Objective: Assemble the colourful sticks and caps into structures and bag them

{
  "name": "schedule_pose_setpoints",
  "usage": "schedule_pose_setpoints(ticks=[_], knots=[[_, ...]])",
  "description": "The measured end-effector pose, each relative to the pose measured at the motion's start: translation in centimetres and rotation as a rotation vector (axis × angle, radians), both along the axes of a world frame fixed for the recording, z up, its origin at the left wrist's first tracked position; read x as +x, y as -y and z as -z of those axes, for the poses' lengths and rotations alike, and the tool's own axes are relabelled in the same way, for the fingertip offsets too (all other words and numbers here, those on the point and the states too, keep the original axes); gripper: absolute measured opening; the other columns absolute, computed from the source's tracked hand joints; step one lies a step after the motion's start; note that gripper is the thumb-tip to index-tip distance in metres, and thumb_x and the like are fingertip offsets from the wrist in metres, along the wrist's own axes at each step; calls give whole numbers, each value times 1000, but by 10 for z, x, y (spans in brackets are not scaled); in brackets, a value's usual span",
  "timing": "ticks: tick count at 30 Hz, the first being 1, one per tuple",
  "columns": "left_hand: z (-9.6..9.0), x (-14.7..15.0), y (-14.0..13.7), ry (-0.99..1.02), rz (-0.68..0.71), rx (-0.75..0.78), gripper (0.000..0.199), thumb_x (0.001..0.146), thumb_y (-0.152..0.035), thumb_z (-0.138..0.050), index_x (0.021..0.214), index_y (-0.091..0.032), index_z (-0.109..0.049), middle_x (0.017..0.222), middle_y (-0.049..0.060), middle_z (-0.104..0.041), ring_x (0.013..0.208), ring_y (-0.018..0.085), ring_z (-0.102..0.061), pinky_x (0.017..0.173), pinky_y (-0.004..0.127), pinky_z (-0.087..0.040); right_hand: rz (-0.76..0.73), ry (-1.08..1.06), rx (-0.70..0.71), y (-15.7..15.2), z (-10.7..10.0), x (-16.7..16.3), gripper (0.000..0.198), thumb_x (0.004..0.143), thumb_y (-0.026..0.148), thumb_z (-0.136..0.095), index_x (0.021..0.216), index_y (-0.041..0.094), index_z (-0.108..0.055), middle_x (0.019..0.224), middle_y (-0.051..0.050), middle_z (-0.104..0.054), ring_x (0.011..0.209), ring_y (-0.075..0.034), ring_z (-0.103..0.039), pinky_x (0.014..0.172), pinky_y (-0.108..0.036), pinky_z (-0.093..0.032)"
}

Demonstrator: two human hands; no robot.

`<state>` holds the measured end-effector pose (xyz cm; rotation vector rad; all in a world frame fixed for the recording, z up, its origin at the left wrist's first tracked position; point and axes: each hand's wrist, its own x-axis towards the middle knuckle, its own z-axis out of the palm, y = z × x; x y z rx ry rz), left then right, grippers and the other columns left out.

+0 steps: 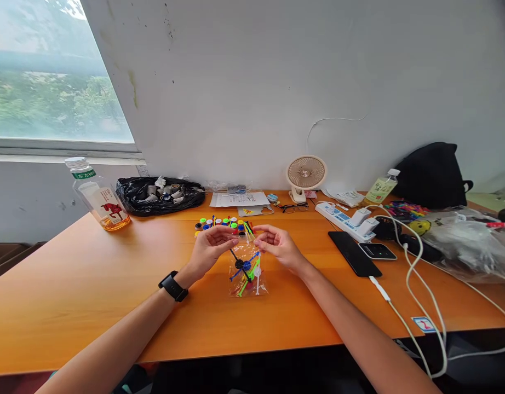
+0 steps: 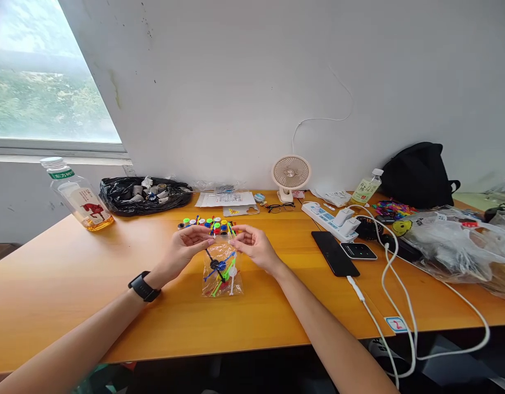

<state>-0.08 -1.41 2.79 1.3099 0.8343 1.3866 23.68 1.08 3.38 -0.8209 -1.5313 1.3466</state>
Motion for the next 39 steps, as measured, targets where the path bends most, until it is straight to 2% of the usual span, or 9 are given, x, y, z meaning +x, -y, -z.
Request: schedule_pose_setpoints(ticks=[4,8,13,19,23,25,28,33,39], knots=[[0,-1,-1,-61,77,-20,34,82,-36,-87,107,-16,-77,103,8,-80,94,18,-74,86,28,-58,20,12,14,1,-1,-1,29,77,42,-87,94,18,-84,78,-4,-74,66,-13,-60,65,-28,-50],[2,-3,-2,-118,99,-29,29,83,-37,-85,102,-15,-82,91,8,-80,79,17,-72,72,26,-57,52,-26,11,2,-3,1,27,76,39,-86,97,22,-86,82,-6,-76,71,-15,-62,67,-29,-50],[0,-6,-2,-60,24,-62,20,81,-34,-83,91,-16,-85,95,9,-82,88,20,-73,81,29,-58,47,-66,3,3,-7,5,18,80,34,-79,90,21,-87,86,-6,-76,81,-17,-64,72,-28,-50],[1,-2,0,-56,-2,-49,24,76,-35,-90,86,-15,-81,87,8,-81,79,19,-72,78,29,-59,10,1,134,7,-10,2,19,82,38,-82,87,20,-85,81,-4,-74,73,-15,-61,70,-28,-49],[5,-2,-4,-34,20,-11,40,76,-35,-92,109,-17,-77,89,6,-80,81,18,-74,78,28,-59,65,8,97,4,-4,-1,34,76,38,-89,105,22,-82,83,-2,-74,76,-16,-66,74,-29,-54],[6,-4,-8,-64,30,3,46,77,-36,-91,116,-17,-76,93,7,-81,83,18,-74,79,28,-60,91,20,109,2,-1,-1,36,75,38,-89,106,22,-82,88,-4,-76,81,-18,-69,78,-31,-56],[6,-8,-11,-159,44,21,34,80,-39,-88,102,-14,-79,96,10,-81,86,19,-75,80,29,-59,101,23,175,0,1,0,22,79,38,-86,91,21,-83,90,-6,-77,84,-19,-70,82,-32,-56],[-1,-10,-8,-151,88,32,32,83,-43,-85,94,-14,-76,92,9,-80,87,21,-75,78,31,-60,115,-2,236,-3,1,3,13,84,34,-80,91,26,-86,95,-6,-74,91,-20,-67,82,-33,-54],[-4,-11,-3,-179,-2,-27,29,79,-41,-87,88,-15,-81,90,10,-81,84,22,-75,81,32,-61,82,61,304,4,-9,6,18,88,34,-71,82,25,-85,97,-8,-70,97,-23,-65,88,-37,-53]])
